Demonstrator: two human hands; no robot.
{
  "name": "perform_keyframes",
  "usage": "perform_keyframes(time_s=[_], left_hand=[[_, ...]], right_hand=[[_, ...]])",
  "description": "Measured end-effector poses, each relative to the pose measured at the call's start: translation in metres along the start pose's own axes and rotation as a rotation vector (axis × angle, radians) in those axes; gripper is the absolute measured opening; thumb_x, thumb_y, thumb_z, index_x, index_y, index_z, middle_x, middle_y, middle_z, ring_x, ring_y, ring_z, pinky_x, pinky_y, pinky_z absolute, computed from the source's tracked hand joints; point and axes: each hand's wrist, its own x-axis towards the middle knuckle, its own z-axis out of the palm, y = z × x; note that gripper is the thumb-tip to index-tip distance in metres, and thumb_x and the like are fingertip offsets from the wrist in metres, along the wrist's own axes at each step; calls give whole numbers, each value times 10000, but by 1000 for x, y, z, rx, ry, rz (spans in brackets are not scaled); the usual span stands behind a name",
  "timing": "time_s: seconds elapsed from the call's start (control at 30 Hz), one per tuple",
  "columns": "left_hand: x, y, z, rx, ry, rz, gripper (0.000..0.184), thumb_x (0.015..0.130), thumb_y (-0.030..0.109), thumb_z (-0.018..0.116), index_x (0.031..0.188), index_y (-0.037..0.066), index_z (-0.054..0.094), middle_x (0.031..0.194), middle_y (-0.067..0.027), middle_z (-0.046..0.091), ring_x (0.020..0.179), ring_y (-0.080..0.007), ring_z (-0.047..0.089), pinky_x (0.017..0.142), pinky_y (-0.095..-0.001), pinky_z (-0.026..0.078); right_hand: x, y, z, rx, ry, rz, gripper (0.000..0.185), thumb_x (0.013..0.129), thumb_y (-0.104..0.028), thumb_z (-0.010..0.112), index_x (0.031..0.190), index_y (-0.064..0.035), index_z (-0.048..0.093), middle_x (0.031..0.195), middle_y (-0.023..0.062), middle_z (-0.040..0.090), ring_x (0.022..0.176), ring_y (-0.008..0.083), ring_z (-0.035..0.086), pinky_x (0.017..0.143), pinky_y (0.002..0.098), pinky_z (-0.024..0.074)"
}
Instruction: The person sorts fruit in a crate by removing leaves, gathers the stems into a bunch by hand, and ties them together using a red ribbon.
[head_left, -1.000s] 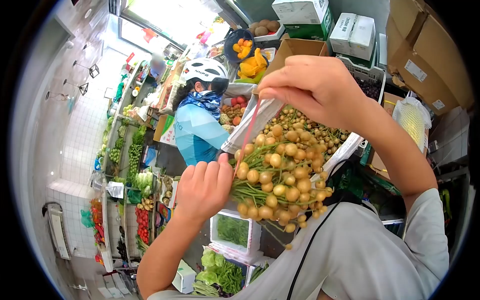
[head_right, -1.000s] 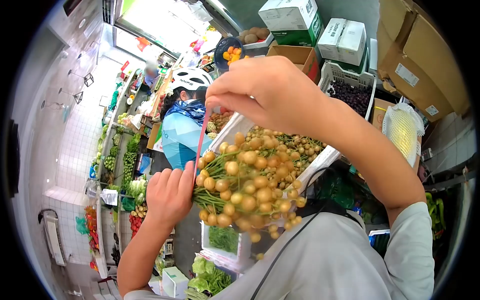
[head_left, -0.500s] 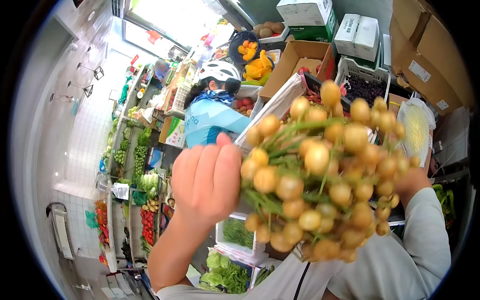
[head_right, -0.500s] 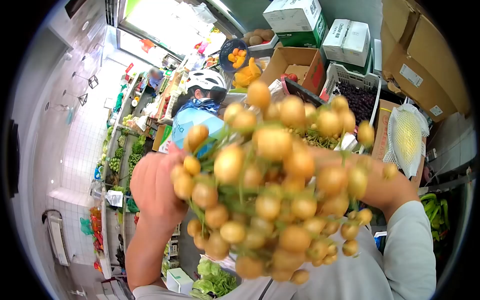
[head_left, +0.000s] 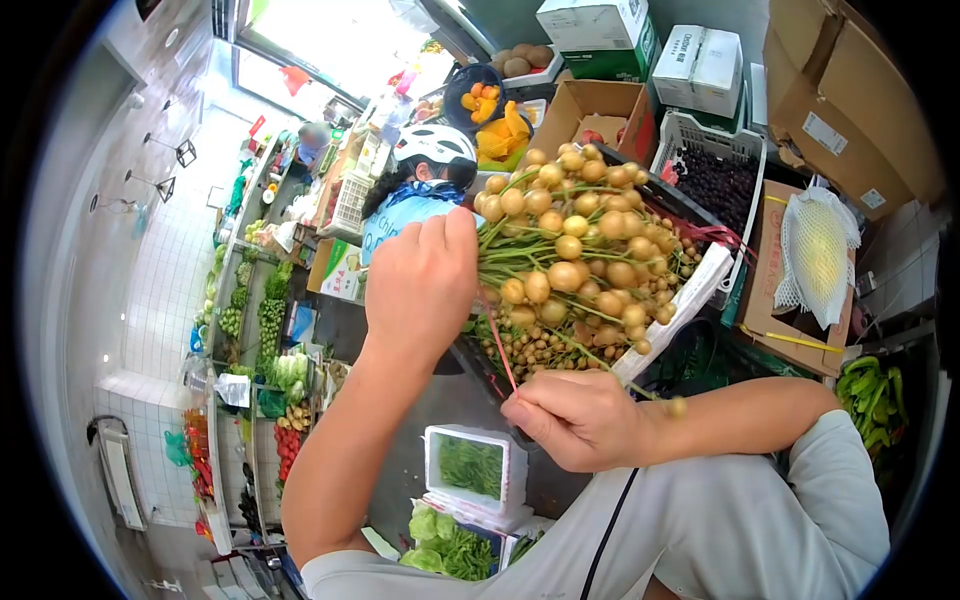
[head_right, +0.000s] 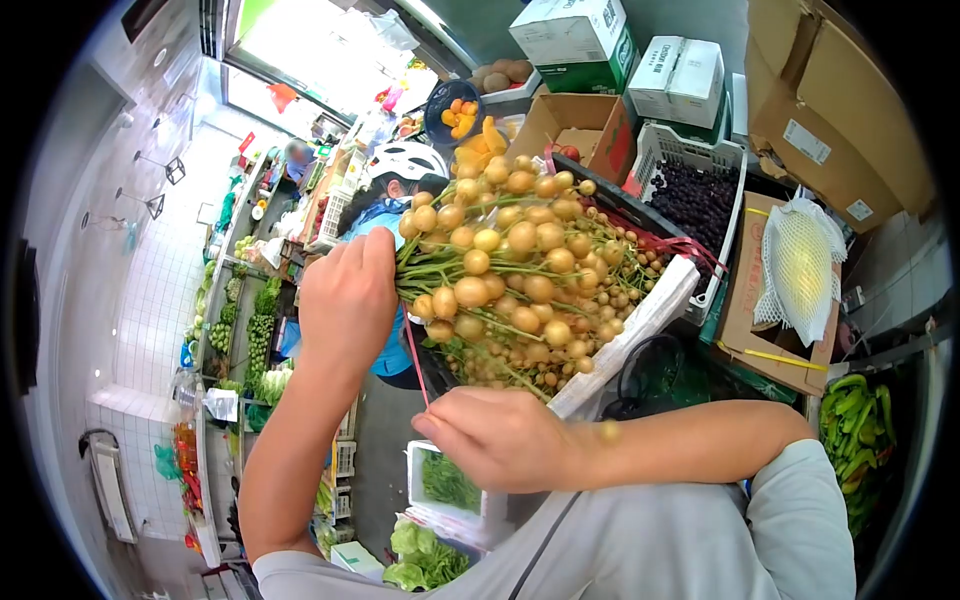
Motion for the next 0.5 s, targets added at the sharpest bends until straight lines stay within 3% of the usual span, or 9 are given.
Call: perform_keyframes(time_s=[0.17,0.27,0.5], left_hand=[[-7,3,31,-32,-60,3,110,856,66,600,871,87,493,716,-46,548,667,-230,612,562,-363,468],[-13,5,43,-39,-101,11,110,858,70,600,884,85,494,716,-50,553,661,-237,616,560,-372,479],[-22,10,54,-64,-54,29,156,799,84,632,831,113,482,682,-35,526,614,-210,604,532,-333,474]], right_hand=[[2,-4,-14,-208,-40,76,297,887,-78,709,658,-40,523,586,110,533,493,290,571,482,408,463],[5,3,-16,-217,0,-48,277,841,-31,721,628,-43,545,551,91,497,436,243,498,437,385,420],[10,-7,-23,-242,-95,-62,322,829,-56,724,607,-54,492,544,92,484,447,264,507,440,396,433]])
